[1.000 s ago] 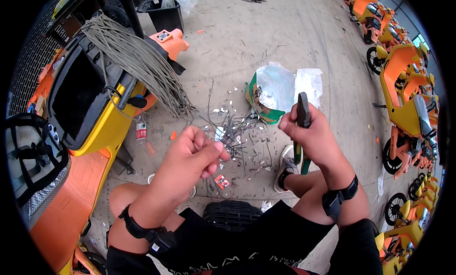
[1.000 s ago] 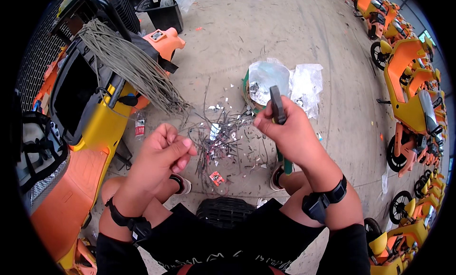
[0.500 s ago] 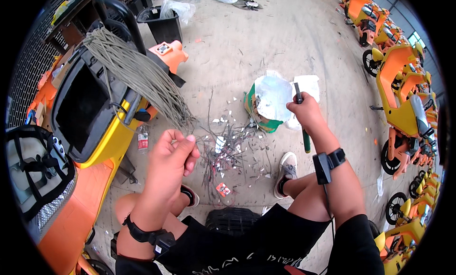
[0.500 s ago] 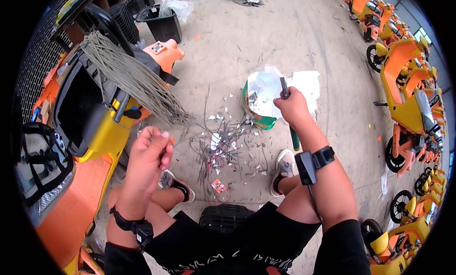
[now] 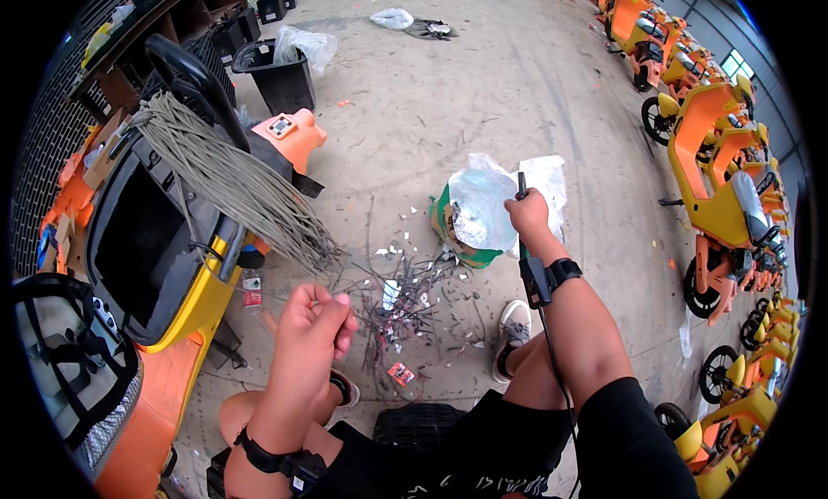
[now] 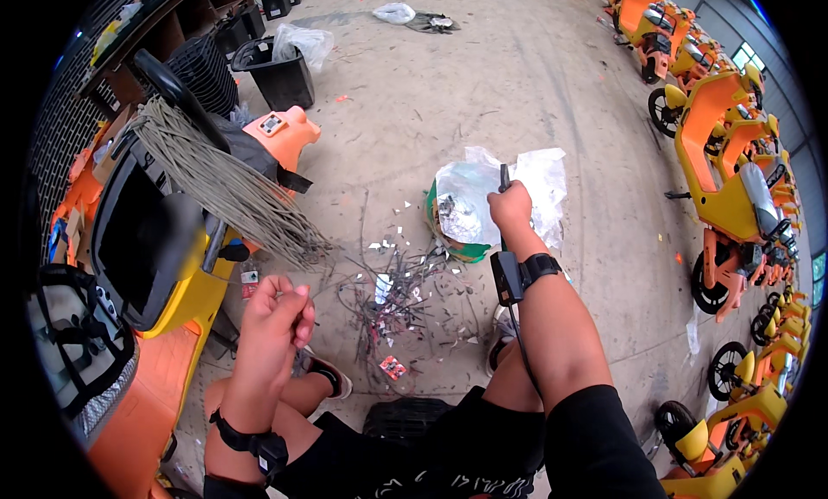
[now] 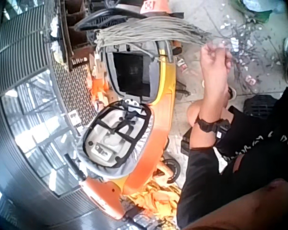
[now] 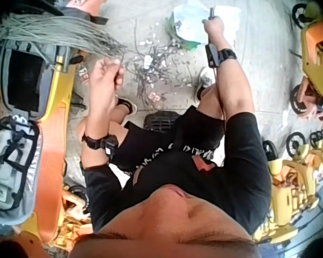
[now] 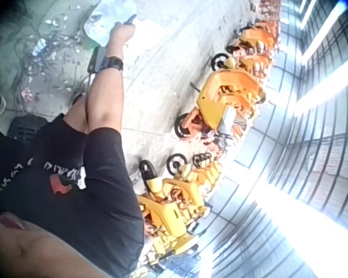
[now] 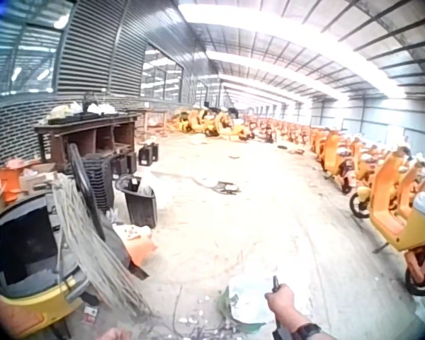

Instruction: The person uses a pair of pliers to cut and manipulate several thin gray wires while sitting in a service area.

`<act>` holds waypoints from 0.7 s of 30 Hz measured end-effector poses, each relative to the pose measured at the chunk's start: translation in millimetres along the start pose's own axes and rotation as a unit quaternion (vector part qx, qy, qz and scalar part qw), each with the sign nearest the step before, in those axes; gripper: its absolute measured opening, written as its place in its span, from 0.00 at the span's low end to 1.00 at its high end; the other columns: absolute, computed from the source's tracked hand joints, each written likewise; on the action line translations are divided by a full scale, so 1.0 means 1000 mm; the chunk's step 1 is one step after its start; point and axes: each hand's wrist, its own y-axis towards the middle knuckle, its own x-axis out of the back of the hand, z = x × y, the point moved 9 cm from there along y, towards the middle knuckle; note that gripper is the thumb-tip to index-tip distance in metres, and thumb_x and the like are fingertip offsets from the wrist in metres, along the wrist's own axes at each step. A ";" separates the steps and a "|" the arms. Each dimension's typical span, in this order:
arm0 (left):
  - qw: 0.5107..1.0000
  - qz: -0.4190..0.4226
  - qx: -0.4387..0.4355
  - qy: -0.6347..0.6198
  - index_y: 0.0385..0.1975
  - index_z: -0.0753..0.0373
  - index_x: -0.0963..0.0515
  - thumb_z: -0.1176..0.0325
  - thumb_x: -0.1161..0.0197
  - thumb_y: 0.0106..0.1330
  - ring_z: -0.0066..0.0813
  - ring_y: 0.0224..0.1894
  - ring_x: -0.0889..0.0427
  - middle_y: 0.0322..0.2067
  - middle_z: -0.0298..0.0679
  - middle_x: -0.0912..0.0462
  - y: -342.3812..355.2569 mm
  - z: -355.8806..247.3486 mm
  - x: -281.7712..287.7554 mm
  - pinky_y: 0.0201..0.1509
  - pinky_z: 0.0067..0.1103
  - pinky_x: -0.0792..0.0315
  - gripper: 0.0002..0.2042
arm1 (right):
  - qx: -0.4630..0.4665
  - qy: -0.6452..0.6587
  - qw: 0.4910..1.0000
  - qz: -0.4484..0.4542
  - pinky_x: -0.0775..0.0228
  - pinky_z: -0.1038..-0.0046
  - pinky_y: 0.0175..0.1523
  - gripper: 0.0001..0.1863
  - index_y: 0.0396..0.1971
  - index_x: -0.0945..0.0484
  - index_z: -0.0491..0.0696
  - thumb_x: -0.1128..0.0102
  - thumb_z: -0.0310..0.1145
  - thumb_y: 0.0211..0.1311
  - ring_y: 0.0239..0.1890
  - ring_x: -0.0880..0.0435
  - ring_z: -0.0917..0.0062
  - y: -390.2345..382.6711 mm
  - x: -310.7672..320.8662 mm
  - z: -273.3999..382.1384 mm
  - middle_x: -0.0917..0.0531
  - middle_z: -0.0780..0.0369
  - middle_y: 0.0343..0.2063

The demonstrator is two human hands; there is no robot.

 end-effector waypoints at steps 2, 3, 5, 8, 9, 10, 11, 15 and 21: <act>1.000 0.001 0.003 0.000 0.36 0.57 0.37 0.70 0.42 0.70 0.15 0.19 0.31 0.23 0.34 0.23 0.000 0.001 0.002 0.20 0.13 0.40 0.08 | 0.000 0.014 1.000 -0.013 0.25 0.64 0.41 0.17 0.33 0.22 0.41 0.31 0.35 0.45 0.34 0.16 0.60 0.002 0.001 -0.002 0.16 0.52 0.28; 1.000 0.001 0.005 -0.001 0.36 0.57 0.37 0.70 0.42 0.70 0.15 0.19 0.31 0.23 0.34 0.23 -0.001 0.001 0.004 0.20 0.13 0.40 0.08 | -0.002 0.027 0.999 -0.019 0.26 0.65 0.39 0.17 0.32 0.23 0.41 0.30 0.36 0.46 0.33 0.16 0.63 0.001 0.000 -0.004 0.17 0.54 0.27; 1.000 0.001 0.009 0.000 0.36 0.57 0.36 0.70 0.42 0.70 0.15 0.19 0.31 0.23 0.34 0.24 -0.002 0.001 0.002 0.20 0.13 0.40 0.08 | 0.004 0.038 0.999 -0.028 0.26 0.67 0.34 0.15 0.32 0.23 0.41 0.29 0.34 0.49 0.28 0.17 0.69 0.010 0.000 -0.015 0.18 0.57 0.24; 1.000 -0.003 0.009 0.009 0.34 0.55 0.36 0.70 0.43 0.70 0.15 0.19 0.32 0.23 0.33 0.25 -0.002 -0.001 0.000 0.21 0.13 0.40 0.07 | -0.004 0.063 0.998 -0.024 0.27 0.70 0.29 0.13 0.32 0.23 0.41 0.31 0.29 0.49 0.23 0.19 0.73 0.022 -0.003 -0.029 0.19 0.59 0.23; 1.000 -0.002 0.010 0.010 0.34 0.55 0.36 0.70 0.43 0.70 0.15 0.19 0.32 0.23 0.33 0.25 -0.001 0.000 -0.002 0.21 0.13 0.40 0.07 | -0.001 0.068 0.997 -0.039 0.29 0.72 0.25 0.10 0.31 0.23 0.41 0.33 0.26 0.50 0.20 0.19 0.76 0.026 0.002 -0.035 0.19 0.60 0.22; 1.000 -0.006 0.012 0.014 0.34 0.55 0.36 0.70 0.43 0.70 0.15 0.19 0.32 0.23 0.33 0.25 0.000 0.002 0.001 0.21 0.13 0.40 0.07 | -0.015 0.088 0.996 -0.017 0.29 0.72 0.25 0.10 0.31 0.23 0.41 0.33 0.26 0.50 0.20 0.19 0.75 0.021 -0.002 -0.032 0.19 0.60 0.22; 1.000 -0.012 0.009 0.014 0.34 0.55 0.36 0.71 0.43 0.70 0.15 0.19 0.32 0.23 0.33 0.25 -0.002 0.000 0.005 0.21 0.13 0.40 0.07 | -0.027 0.110 0.994 0.006 0.29 0.72 0.25 0.09 0.31 0.23 0.41 0.33 0.26 0.50 0.20 0.19 0.75 0.015 -0.005 -0.024 0.19 0.60 0.22; 1.000 -0.006 -0.003 0.008 0.34 0.56 0.35 0.71 0.43 0.70 0.16 0.19 0.32 0.23 0.33 0.25 -0.004 -0.001 0.006 0.21 0.13 0.40 0.07 | -0.021 0.115 0.993 0.003 0.30 0.73 0.24 0.09 0.30 0.24 0.41 0.33 0.26 0.50 0.20 0.18 0.76 0.016 -0.001 -0.021 0.19 0.60 0.22; 1.000 -0.009 -0.008 0.026 0.34 0.56 0.35 0.71 0.42 0.69 0.15 0.20 0.31 0.23 0.33 0.24 -0.001 0.003 0.008 0.22 0.13 0.39 0.07 | -0.007 0.137 0.991 -0.007 0.30 0.74 0.26 0.12 0.32 0.25 0.41 0.34 0.32 0.54 0.21 0.21 0.79 0.012 0.012 -0.016 0.18 0.61 0.24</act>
